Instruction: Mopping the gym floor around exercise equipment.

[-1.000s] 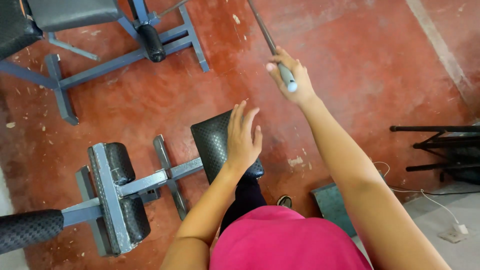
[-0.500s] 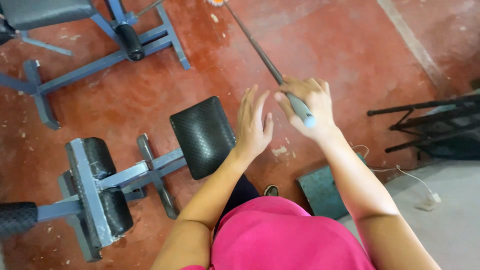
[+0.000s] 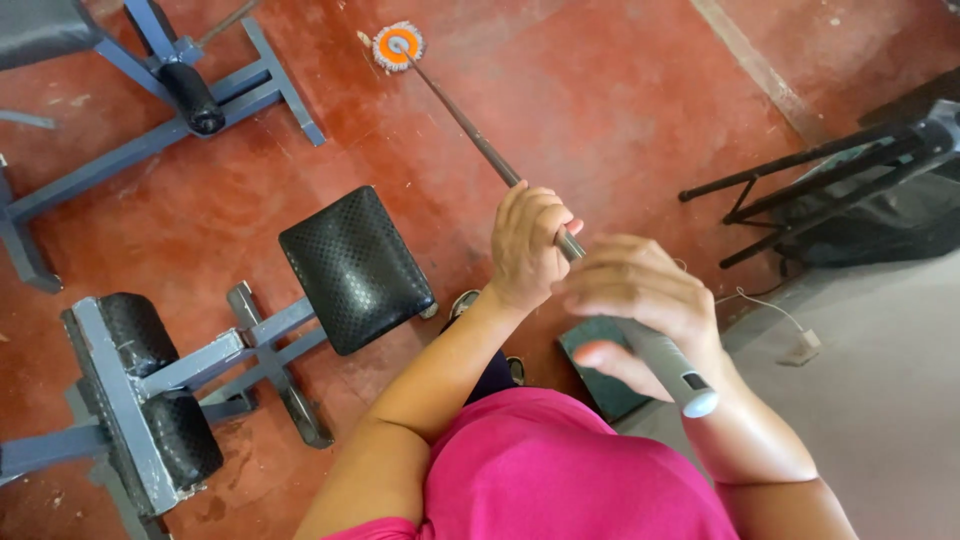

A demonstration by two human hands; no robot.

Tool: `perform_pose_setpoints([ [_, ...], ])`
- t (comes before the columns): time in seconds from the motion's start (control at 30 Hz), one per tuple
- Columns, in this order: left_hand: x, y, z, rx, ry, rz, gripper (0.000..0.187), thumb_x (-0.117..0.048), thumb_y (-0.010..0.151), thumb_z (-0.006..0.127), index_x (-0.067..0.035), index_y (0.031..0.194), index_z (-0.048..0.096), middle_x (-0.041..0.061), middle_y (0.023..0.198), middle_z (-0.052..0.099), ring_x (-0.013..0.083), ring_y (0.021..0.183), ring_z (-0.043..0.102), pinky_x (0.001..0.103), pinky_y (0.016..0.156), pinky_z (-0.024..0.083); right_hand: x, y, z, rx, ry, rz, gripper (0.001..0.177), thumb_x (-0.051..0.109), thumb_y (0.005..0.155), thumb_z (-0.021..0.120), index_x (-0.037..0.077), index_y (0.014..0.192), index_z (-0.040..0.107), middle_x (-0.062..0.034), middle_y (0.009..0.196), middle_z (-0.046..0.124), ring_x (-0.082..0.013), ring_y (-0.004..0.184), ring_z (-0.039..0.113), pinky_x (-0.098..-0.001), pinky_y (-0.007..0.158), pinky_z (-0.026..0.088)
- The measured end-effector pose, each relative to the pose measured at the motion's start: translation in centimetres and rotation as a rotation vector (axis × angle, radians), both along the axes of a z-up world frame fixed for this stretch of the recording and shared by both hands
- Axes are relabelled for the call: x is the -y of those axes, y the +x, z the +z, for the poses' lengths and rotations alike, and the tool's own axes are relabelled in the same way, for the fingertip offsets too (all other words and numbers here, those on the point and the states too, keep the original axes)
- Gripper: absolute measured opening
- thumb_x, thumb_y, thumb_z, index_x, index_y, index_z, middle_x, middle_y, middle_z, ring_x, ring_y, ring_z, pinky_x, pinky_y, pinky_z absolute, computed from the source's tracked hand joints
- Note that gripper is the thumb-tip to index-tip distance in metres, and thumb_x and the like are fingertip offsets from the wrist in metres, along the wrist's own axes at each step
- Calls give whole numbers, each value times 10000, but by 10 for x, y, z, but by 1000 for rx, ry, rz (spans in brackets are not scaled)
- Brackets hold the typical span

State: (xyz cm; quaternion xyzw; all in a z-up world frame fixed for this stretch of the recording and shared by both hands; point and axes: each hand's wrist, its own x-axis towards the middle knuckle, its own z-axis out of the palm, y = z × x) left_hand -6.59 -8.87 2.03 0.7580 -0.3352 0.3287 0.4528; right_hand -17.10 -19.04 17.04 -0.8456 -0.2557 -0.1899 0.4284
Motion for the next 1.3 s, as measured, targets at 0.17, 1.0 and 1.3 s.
perform_pose_setpoints([
  [0.17, 25, 58, -50, 183, -48, 117, 198, -328, 1008, 618, -141, 1025, 559, 10, 927, 618, 235, 949, 690, 482, 1035, 485, 2, 53, -73, 295, 547, 203, 585, 592, 963, 611, 9, 939, 649, -178, 841, 726, -332, 789, 735, -577, 842, 582],
  [1.0, -56, 420, -103, -263, 76, 293, 545, 14, 844, 722, 6, 1355, 530, 281, 1351, 562, 512, 1245, 561, 573, 1043, 462, 5, 534, -184, -91, 132, 72, 254, 241, 1082, 615, -1, 1004, 619, -288, 1233, 676, -565, 1287, 538, -672, 1145, 258],
  [1.3, -58, 352, -126, -340, 108, 349, 554, -39, 863, 703, -98, 1388, 537, 208, 1395, 547, 443, 1289, 565, 529, 1082, 465, 29, 489, -203, -27, -12, 113, 257, 279, 1043, 691, 38, 960, 657, -219, 1144, 722, -506, 1235, 625, -604, 1157, 338],
])
